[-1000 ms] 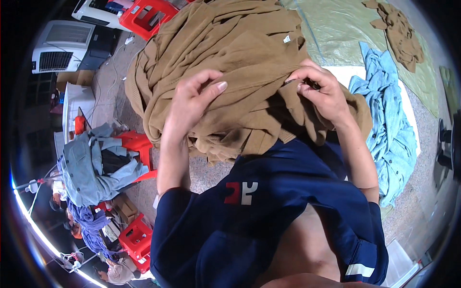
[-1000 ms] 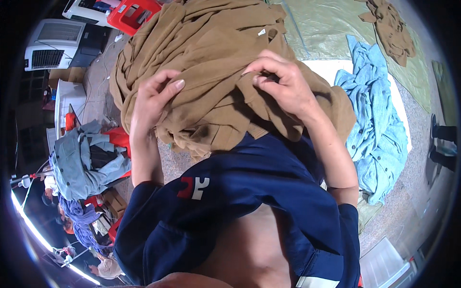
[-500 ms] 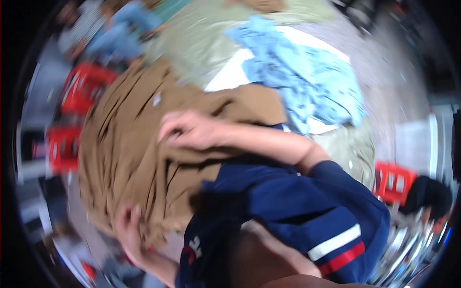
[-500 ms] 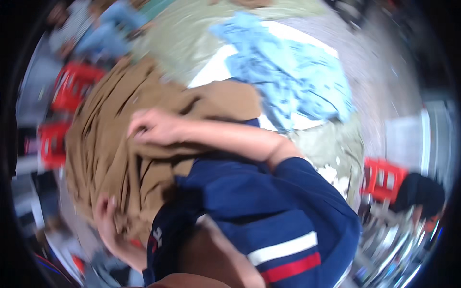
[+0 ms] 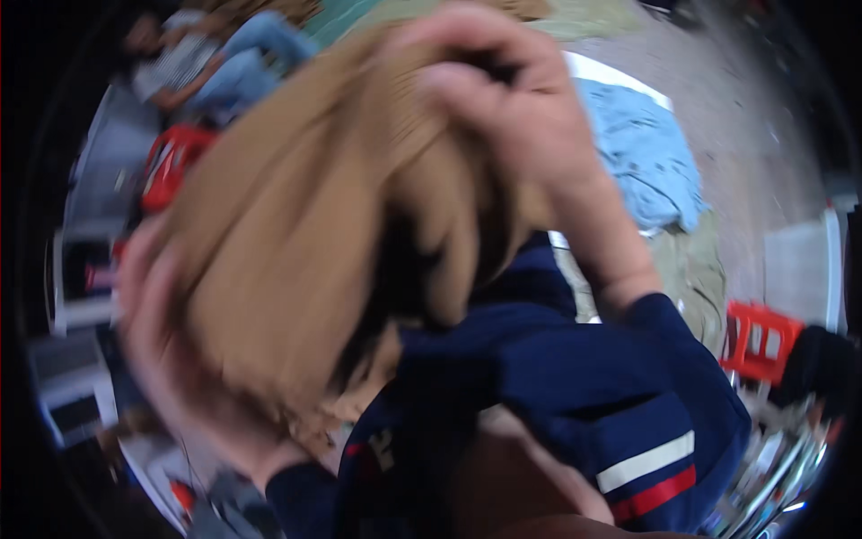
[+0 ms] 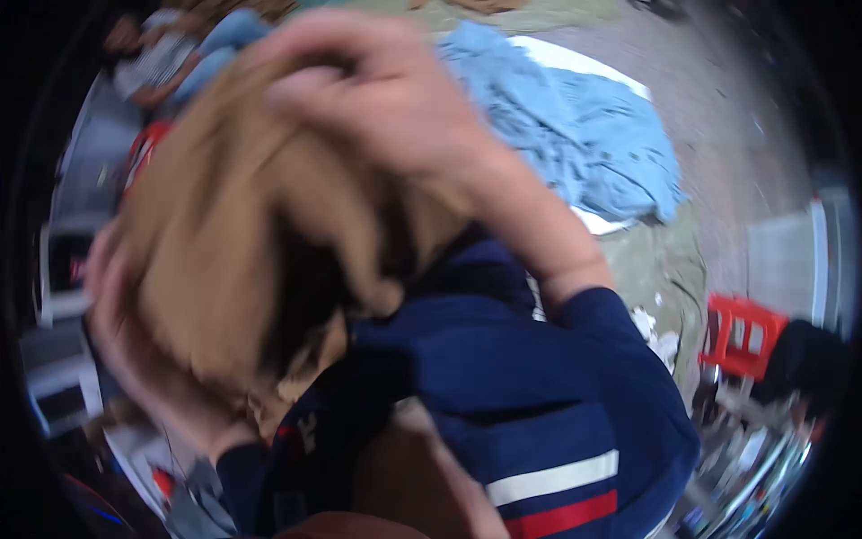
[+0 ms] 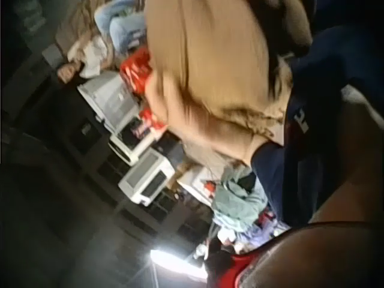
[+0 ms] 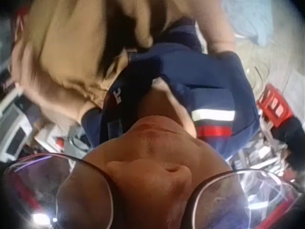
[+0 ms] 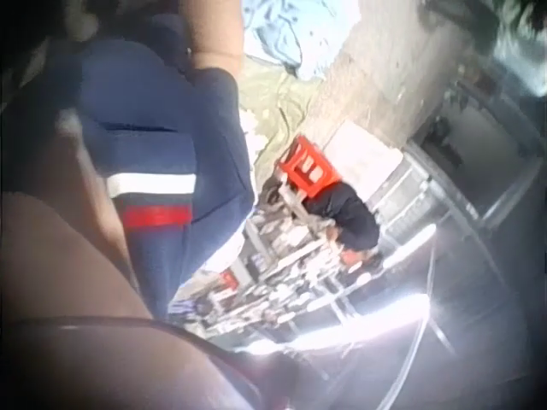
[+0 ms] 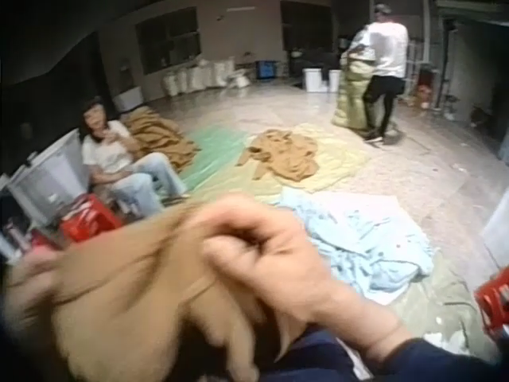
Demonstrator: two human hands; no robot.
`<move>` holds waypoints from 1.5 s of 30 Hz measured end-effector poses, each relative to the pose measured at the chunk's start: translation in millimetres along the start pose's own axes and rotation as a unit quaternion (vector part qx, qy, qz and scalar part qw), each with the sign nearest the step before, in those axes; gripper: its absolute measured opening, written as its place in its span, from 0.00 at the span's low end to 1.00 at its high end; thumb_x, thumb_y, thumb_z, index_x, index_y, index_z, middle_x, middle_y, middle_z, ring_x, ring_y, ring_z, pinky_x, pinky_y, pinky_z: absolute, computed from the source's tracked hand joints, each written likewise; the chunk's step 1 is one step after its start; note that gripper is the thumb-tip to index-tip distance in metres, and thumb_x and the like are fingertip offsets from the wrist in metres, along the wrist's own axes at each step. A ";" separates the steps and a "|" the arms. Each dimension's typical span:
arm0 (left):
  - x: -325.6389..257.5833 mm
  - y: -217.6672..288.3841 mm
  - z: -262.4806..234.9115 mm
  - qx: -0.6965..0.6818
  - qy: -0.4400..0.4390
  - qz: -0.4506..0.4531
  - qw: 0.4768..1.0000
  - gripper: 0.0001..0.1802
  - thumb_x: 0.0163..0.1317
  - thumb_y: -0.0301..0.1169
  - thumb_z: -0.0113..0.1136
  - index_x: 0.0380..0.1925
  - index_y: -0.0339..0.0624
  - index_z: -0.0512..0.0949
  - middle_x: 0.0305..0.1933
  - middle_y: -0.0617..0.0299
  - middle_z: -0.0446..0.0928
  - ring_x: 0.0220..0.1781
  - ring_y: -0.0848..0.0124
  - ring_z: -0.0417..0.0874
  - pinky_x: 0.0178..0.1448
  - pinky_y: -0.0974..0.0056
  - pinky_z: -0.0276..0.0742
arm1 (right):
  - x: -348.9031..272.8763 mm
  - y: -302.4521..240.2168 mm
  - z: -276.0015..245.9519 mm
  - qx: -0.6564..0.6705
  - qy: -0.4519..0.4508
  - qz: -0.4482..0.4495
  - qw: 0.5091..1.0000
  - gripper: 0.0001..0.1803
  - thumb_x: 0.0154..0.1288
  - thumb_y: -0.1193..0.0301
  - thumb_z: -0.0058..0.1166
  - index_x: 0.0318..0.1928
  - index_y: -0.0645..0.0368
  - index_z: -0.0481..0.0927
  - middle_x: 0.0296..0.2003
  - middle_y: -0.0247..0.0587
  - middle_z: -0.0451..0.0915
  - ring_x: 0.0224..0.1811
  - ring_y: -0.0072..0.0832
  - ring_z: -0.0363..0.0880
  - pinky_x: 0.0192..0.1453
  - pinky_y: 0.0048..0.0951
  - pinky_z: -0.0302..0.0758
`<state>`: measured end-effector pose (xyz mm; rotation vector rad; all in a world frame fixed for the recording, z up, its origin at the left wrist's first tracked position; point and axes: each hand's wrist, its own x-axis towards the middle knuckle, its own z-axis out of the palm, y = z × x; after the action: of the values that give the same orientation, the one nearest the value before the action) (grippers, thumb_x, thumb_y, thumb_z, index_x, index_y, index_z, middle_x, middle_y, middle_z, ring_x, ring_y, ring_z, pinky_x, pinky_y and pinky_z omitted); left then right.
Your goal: Trimming loose threads and checking buttons on sweaters using a small tool.
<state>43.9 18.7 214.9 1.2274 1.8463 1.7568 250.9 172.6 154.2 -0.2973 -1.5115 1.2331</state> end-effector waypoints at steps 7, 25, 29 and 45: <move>43.2 -130.7 -54.5 -0.082 -0.123 -0.221 0.964 0.06 0.64 0.29 0.63 0.36 0.39 0.79 0.35 0.70 0.80 0.36 0.82 0.77 0.44 0.75 0.71 | -91.1 60.6 -111.2 -0.241 0.113 0.070 0.962 0.08 0.64 0.79 0.56 0.43 0.66 0.81 0.45 0.39 0.78 0.49 0.26 0.75 0.54 0.24 0.70; -73.1 -96.6 21.8 -0.009 -0.295 -0.027 0.955 0.11 0.56 0.16 0.65 0.38 0.32 0.76 0.34 0.58 0.74 0.35 0.68 0.75 0.40 0.68 0.71 | -115.5 52.1 34.2 -0.268 -0.153 -0.275 0.911 0.11 0.46 0.76 0.63 0.34 0.64 0.81 0.32 0.39 0.78 0.25 0.28 0.76 0.23 0.26 0.72; -74.2 -97.1 24.5 0.060 -0.290 0.087 0.951 0.14 0.56 0.20 0.67 0.42 0.34 0.75 0.36 0.54 0.76 0.36 0.60 0.79 0.38 0.64 0.75 | -117.6 54.0 36.2 -0.250 -0.162 -0.217 0.930 0.10 0.47 0.78 0.63 0.33 0.65 0.80 0.32 0.41 0.77 0.27 0.31 0.77 0.26 0.28 0.74; -65.1 -104.1 24.0 0.226 -0.297 0.140 0.917 0.16 0.53 0.32 0.71 0.40 0.39 0.78 0.35 0.56 0.76 0.35 0.56 0.81 0.36 0.60 0.78 | -116.8 69.0 42.7 -0.175 -0.130 -0.032 0.975 0.09 0.48 0.84 0.58 0.32 0.62 0.76 0.28 0.42 0.77 0.29 0.35 0.79 0.28 0.31 0.73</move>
<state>61.7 -1.5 92.7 2.0102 1.7901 0.8947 228.6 93.5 38.1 -0.3241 -1.9547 0.9774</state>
